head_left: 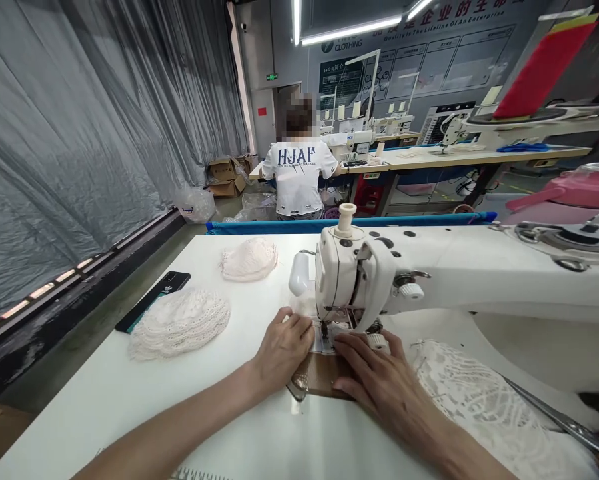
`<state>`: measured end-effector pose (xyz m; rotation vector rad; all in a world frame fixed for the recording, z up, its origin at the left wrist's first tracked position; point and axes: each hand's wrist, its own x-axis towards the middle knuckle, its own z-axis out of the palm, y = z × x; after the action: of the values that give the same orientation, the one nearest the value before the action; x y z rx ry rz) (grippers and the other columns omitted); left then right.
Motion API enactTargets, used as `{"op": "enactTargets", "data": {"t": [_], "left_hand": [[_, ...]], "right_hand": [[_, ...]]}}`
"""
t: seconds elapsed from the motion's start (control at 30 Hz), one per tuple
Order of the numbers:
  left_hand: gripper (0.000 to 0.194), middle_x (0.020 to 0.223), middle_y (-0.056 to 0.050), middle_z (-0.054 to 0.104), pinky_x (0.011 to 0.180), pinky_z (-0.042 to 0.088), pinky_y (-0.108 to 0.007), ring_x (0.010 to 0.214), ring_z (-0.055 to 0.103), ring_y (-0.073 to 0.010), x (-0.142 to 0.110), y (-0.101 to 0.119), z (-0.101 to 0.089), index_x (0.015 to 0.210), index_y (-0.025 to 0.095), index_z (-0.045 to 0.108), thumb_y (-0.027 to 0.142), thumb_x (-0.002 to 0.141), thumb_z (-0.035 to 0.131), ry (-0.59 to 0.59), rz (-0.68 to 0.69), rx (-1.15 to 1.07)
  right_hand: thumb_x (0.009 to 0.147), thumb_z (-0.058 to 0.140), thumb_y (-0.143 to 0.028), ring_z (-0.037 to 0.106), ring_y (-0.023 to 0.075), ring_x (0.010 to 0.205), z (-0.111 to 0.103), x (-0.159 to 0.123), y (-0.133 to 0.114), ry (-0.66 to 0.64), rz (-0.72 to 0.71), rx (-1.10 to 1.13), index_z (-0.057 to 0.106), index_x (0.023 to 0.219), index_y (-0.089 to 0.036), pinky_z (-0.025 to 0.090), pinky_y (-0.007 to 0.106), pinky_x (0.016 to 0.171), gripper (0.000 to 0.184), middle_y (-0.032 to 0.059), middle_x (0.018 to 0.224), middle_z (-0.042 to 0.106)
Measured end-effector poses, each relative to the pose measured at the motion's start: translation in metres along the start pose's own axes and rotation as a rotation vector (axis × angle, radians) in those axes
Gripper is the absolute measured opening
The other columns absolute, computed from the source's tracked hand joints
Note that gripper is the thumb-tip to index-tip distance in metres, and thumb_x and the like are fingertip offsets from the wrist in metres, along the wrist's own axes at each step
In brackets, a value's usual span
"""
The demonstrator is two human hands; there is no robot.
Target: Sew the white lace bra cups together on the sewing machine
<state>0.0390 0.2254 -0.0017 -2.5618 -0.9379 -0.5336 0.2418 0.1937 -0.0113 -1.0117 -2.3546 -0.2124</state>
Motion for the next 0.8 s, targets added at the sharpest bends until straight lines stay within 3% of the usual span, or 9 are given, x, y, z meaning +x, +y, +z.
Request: {"op": "enactTargets", "data": {"t": [0.07, 0.17, 0.27, 0.37, 0.5, 0.6, 0.67, 0.73, 0.8], "left_hand": [[0.023, 0.07, -0.004, 0.058, 0.066, 0.042, -0.032, 0.061, 0.052, -0.0151, -0.005, 0.004, -0.008, 0.07, 0.013, 0.05, -0.005, 0.078, 0.039, -0.019, 0.007, 0.039], [0.022, 0.067, -0.003, 0.056, 0.06, 0.038, -0.031, 0.056, 0.048, -0.0153, -0.024, 0.02, -0.033, 0.07, 0.014, 0.048, -0.005, 0.076, 0.039, -0.075, 0.003, 0.016], [0.02, 0.078, -0.004, 0.059, 0.068, 0.039, -0.032, 0.061, 0.051, -0.015, -0.052, 0.04, -0.064, 0.076, 0.014, 0.048, -0.005, 0.073, 0.042, -0.228, -0.029, -0.058], [0.01, 0.08, -0.003, 0.06, 0.071, 0.037, -0.031, 0.061, 0.051, -0.014, -0.074, 0.051, -0.091, 0.078, 0.015, 0.047, 0.005, 0.076, 0.048, -0.406, -0.033, -0.166], [0.01, 0.07, 0.003, 0.058, 0.067, 0.035, -0.029, 0.054, 0.047, -0.0112, -0.078, 0.051, -0.112, 0.075, 0.017, 0.048, 0.018, 0.085, 0.051, -0.488, -0.083, -0.323], [0.01, 0.079, 0.002, 0.062, 0.075, 0.035, -0.03, 0.071, 0.054, -0.0137, -0.055, 0.043, -0.11, 0.084, 0.018, 0.052, 0.013, 0.089, 0.046, -0.434, -0.225, -0.36], [0.027, 0.1, -0.001, 0.062, 0.083, 0.033, -0.031, 0.096, 0.053, -0.0151, -0.034, 0.034, -0.098, 0.101, 0.019, 0.053, 0.002, 0.088, 0.038, -0.383, -0.226, -0.417], [0.034, 0.106, -0.001, 0.061, 0.087, 0.032, -0.031, 0.108, 0.048, -0.0153, -0.015, 0.024, -0.082, 0.113, 0.022, 0.051, 0.002, 0.088, 0.039, -0.437, -0.142, -0.583], [0.033, 0.095, 0.0, 0.064, 0.088, 0.032, -0.034, 0.103, 0.05, -0.0169, -0.006, 0.014, -0.068, 0.119, 0.023, 0.05, 0.011, 0.088, 0.047, -0.525, -0.133, -0.7]], "right_hand": [[0.094, 0.035, -0.046, 0.06, 0.0228, 0.081, -0.003, 0.002, -0.004, -0.008, -0.007, -0.018, 0.058, 0.104, -0.013, 0.029, 0.044, 0.087, 0.041, 0.0116, 0.099, 0.068], [0.092, 0.039, -0.048, 0.058, 0.0242, 0.084, -0.007, 0.004, -0.015, -0.017, -0.027, -0.015, 0.057, 0.105, -0.013, 0.032, 0.041, 0.081, 0.042, 0.0124, 0.101, 0.065], [0.094, 0.039, -0.03, 0.056, 0.0227, 0.085, -0.007, 0.002, -0.025, 0.007, -0.101, 0.05, 0.059, 0.097, -0.015, 0.034, 0.037, 0.075, 0.025, 0.0091, 0.094, 0.065], [0.092, 0.034, -0.006, 0.056, 0.0184, 0.079, -0.008, -0.002, -0.029, 0.043, -0.21, 0.139, 0.059, 0.09, -0.015, 0.035, 0.033, 0.069, 0.027, 0.0068, 0.087, 0.065], [0.089, 0.036, -0.001, 0.057, 0.0176, 0.076, -0.015, -0.005, -0.031, 0.048, -0.324, 0.22, 0.057, 0.093, -0.011, 0.039, 0.032, 0.068, 0.025, 0.0094, 0.085, 0.065], [0.089, 0.033, 0.0, 0.059, 0.0177, 0.078, -0.022, -0.004, -0.032, 0.051, -0.406, 0.247, 0.056, 0.098, -0.009, 0.043, 0.031, 0.066, 0.027, 0.0104, 0.085, 0.065], [0.09, 0.034, 0.0, 0.059, 0.0172, 0.078, -0.025, -0.004, -0.033, 0.061, -0.419, 0.258, 0.056, 0.1, -0.009, 0.044, 0.03, 0.064, 0.026, 0.0102, 0.084, 0.065], [0.089, 0.037, -0.001, 0.06, 0.017, 0.077, -0.026, -0.004, -0.032, 0.065, -0.417, 0.266, 0.055, 0.102, -0.009, 0.045, 0.03, 0.062, 0.023, 0.0101, 0.084, 0.065], [0.089, 0.039, -0.001, 0.06, 0.0169, 0.076, -0.025, -0.006, -0.029, 0.055, -0.411, 0.266, 0.055, 0.103, -0.009, 0.045, 0.03, 0.061, 0.022, 0.01, 0.084, 0.065]]}}
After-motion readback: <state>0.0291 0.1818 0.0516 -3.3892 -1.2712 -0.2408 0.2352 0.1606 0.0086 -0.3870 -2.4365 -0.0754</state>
